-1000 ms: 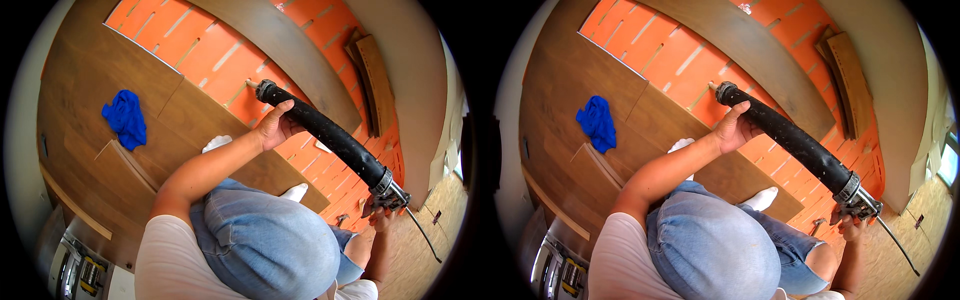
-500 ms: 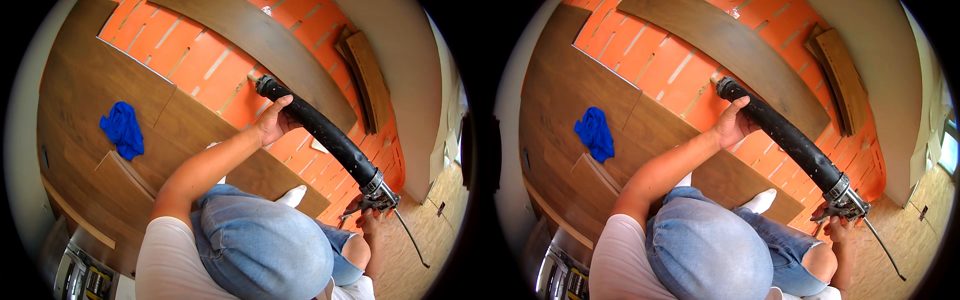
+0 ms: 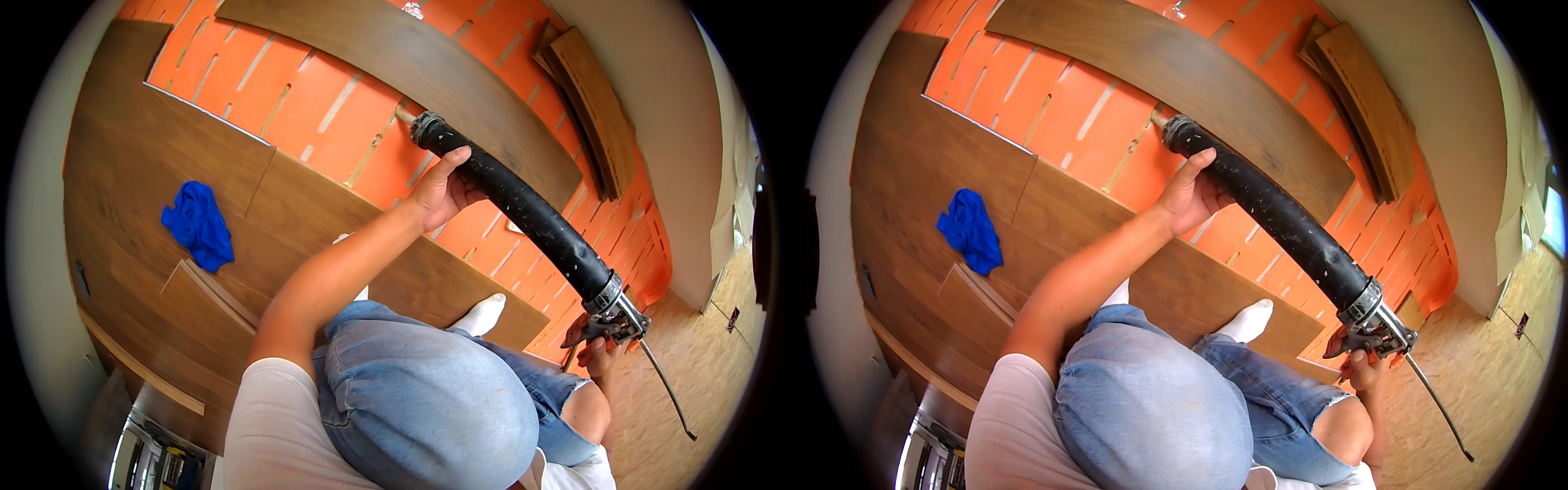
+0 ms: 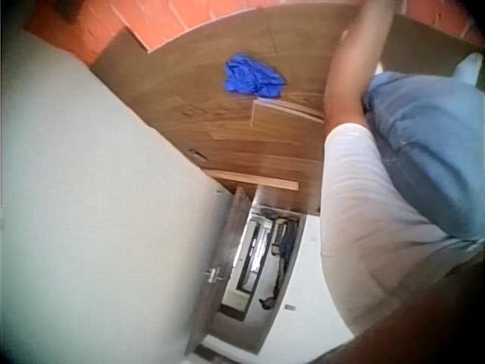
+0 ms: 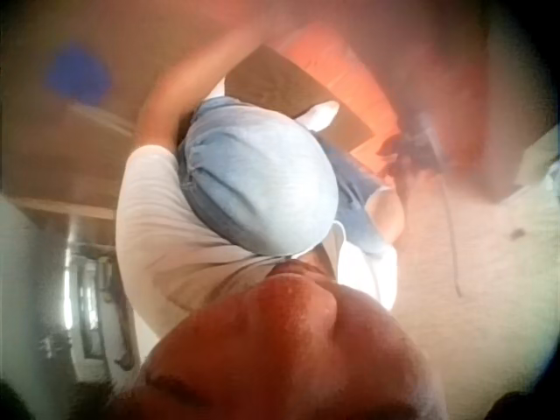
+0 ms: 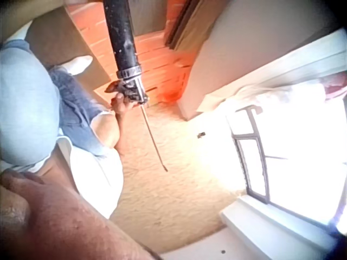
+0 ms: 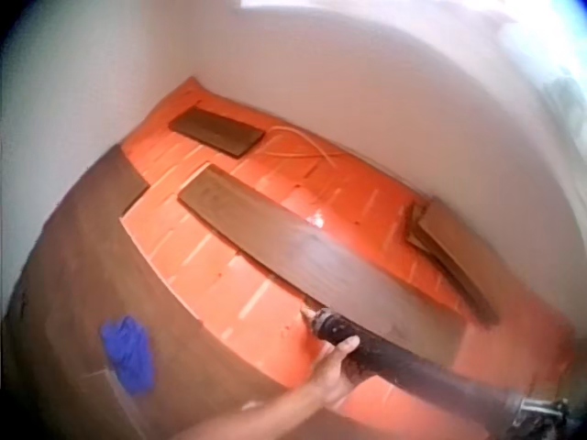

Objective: The person prepares adhesive using a caulking gun, applies glue from a bottle to the edge of laminate planks, positions the planks onto the floor, and taps them into place using a hammer and a tapping block before wiping the surface with a cloth.

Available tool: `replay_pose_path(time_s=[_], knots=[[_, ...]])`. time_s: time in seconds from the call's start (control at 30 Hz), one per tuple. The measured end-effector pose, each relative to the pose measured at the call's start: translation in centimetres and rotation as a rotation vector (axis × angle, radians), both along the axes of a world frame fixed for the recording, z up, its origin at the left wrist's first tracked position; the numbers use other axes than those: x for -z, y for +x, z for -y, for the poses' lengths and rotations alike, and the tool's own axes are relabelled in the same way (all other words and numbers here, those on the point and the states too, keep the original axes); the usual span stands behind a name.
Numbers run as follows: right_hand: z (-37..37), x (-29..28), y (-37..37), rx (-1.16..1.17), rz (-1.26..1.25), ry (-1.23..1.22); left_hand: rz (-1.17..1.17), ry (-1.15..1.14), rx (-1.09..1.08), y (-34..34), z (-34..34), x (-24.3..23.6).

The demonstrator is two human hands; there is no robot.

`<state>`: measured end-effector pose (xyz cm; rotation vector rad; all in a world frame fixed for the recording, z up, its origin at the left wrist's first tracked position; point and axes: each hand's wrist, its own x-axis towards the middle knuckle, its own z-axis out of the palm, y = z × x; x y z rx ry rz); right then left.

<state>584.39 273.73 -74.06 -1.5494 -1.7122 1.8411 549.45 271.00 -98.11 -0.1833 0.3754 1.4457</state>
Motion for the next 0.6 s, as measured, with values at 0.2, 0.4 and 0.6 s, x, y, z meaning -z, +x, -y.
replay_pose_path(time_s=[0.2,0.4,0.6], knots=[[-0.4,-1.6,0.3,-0.031,0.143,-0.127,0.007,-0.108,0.025,0.4,2.2,-0.1],[0.0,-2.2,3.2,0.193,-0.189,-0.258,0.057,-0.157,0.082,3.0,2.7,0.0],[1.2,-1.7,4.6,0.437,-0.182,-0.175,-0.105,0.061,0.386,2.5,-1.6,0.3]])
